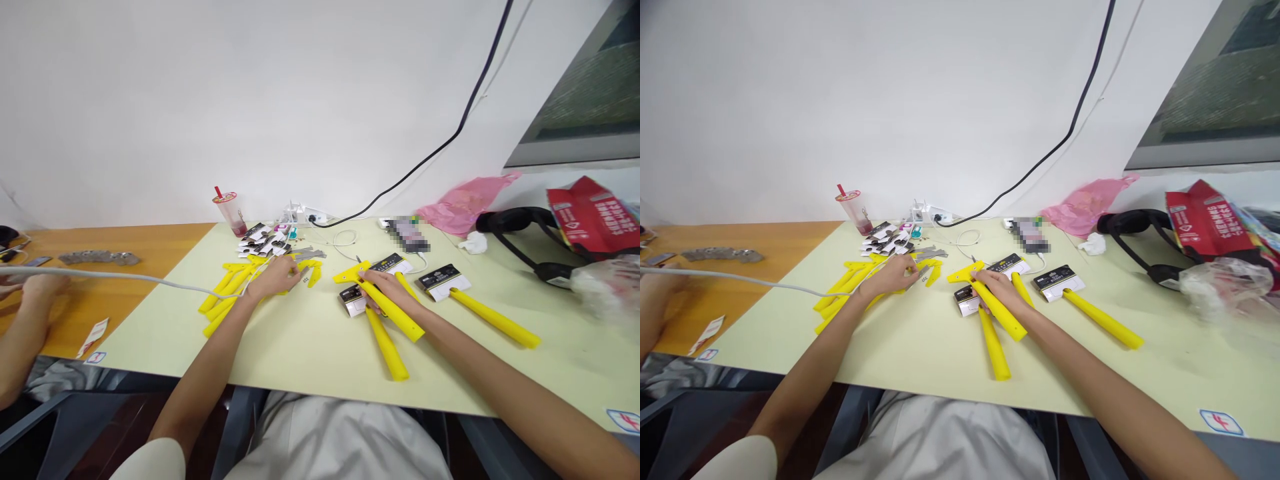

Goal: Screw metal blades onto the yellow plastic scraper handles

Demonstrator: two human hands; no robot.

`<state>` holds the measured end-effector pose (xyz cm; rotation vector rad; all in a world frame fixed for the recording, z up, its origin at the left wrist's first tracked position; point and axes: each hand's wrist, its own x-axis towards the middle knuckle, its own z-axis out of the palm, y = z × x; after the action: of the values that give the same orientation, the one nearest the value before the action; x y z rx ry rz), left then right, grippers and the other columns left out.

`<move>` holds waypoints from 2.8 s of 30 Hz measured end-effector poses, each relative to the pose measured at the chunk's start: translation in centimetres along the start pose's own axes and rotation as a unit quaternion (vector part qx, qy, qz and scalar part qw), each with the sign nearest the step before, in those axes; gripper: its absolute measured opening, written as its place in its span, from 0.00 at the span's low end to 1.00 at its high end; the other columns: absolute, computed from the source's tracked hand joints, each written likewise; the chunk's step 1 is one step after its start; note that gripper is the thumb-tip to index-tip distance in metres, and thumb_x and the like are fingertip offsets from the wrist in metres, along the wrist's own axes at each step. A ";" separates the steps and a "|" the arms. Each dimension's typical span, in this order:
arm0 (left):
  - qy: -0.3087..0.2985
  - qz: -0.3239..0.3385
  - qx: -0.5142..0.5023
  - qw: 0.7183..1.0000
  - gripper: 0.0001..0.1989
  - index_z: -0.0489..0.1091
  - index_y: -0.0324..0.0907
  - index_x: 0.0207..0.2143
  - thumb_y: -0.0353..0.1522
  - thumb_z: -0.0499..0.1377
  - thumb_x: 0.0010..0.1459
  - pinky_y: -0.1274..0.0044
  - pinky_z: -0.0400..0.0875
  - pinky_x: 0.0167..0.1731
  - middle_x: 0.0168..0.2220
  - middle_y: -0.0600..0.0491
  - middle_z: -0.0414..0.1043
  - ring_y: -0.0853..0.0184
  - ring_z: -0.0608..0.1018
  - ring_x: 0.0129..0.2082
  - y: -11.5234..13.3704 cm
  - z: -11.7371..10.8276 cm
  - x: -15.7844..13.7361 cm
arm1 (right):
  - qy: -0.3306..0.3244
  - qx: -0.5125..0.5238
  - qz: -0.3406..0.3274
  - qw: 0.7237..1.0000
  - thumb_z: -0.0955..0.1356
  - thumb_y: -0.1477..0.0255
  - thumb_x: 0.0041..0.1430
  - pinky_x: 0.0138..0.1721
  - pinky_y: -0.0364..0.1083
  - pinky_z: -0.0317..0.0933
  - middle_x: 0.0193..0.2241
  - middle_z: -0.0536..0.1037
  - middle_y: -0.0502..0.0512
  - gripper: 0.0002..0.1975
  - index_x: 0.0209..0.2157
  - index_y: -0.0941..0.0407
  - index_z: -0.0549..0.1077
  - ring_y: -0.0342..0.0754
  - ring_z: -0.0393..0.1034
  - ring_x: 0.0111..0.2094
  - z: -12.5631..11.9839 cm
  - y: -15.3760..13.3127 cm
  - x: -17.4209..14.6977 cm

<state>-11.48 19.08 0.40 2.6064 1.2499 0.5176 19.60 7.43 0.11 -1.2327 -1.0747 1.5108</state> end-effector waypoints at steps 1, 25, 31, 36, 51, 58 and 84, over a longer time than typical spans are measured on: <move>0.011 0.006 -0.002 1.000 0.11 0.77 0.46 0.26 0.37 0.62 0.61 0.69 0.70 0.48 0.36 0.45 0.82 0.56 0.80 0.40 0.0 0.0 0.0 | 0.000 0.000 0.000 1.000 0.75 0.54 0.59 0.14 0.44 0.56 0.21 0.77 0.49 0.19 0.32 0.54 0.73 0.43 0.64 0.12 0.0 0.0 0.0; -0.006 -0.157 -0.534 0.831 0.25 0.81 0.39 0.33 0.52 0.75 0.51 0.69 0.77 0.40 0.31 0.48 0.81 0.62 0.82 0.32 8.3 2.4 -0.7 | -0.055 -0.013 -0.013 0.998 0.77 0.51 0.55 0.13 0.43 0.57 0.19 0.75 0.48 0.22 0.28 0.53 0.71 0.43 0.64 0.13 0.0 0.2 -0.3; 0.013 -0.163 -0.532 0.831 0.26 0.82 0.38 0.36 0.52 0.76 0.51 0.68 0.79 0.40 0.33 0.44 0.84 0.61 0.83 0.32 8.1 2.3 -0.6 | -0.051 -0.009 -0.015 0.999 0.77 0.52 0.54 0.13 0.43 0.56 0.19 0.75 0.47 0.22 0.28 0.53 0.69 0.42 0.64 0.13 0.4 -0.1 -0.8; 0.011 -0.176 -0.541 0.823 0.27 0.82 0.39 0.34 0.52 0.78 0.47 0.67 0.80 0.39 0.32 0.45 0.84 0.58 0.85 0.32 8.2 2.5 -0.5 | -0.048 -0.024 -0.018 0.998 0.76 0.52 0.56 0.13 0.43 0.56 0.21 0.76 0.47 0.21 0.28 0.53 0.69 0.42 0.64 0.13 0.4 -0.3 -0.9; 0.013 -0.183 -0.552 0.813 0.27 0.83 0.39 0.37 0.52 0.79 0.47 0.66 0.81 0.41 0.33 0.45 0.85 0.58 0.85 0.33 8.2 2.4 -0.5 | -0.065 -0.012 -0.019 0.998 0.77 0.52 0.56 0.14 0.43 0.56 0.20 0.76 0.48 0.22 0.29 0.52 0.70 0.43 0.63 0.13 0.3 0.1 -0.8; 0.006 -0.186 -0.548 0.815 0.25 0.83 0.39 0.35 0.50 0.79 0.46 0.68 0.80 0.40 0.35 0.45 0.85 0.59 0.84 0.34 8.2 2.7 -0.5 | -0.067 -0.011 -0.020 0.997 0.77 0.52 0.56 0.14 0.43 0.57 0.20 0.76 0.47 0.22 0.27 0.53 0.70 0.42 0.64 0.13 0.2 0.1 -0.7; -0.063 -0.188 -0.578 0.791 0.24 0.84 0.41 0.35 0.49 0.80 0.43 0.74 0.74 0.33 0.30 0.51 0.81 0.67 0.78 0.28 10.1 2.5 -1.4 | -0.071 -0.081 -0.020 0.994 0.79 0.49 0.54 0.18 0.43 0.61 0.30 0.85 0.52 0.24 0.34 0.55 0.78 0.42 0.68 0.19 0.5 0.5 -0.6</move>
<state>-4.16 11.63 1.08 1.2964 0.8922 0.7002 19.13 6.74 -0.16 -1.2202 -1.3306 1.5228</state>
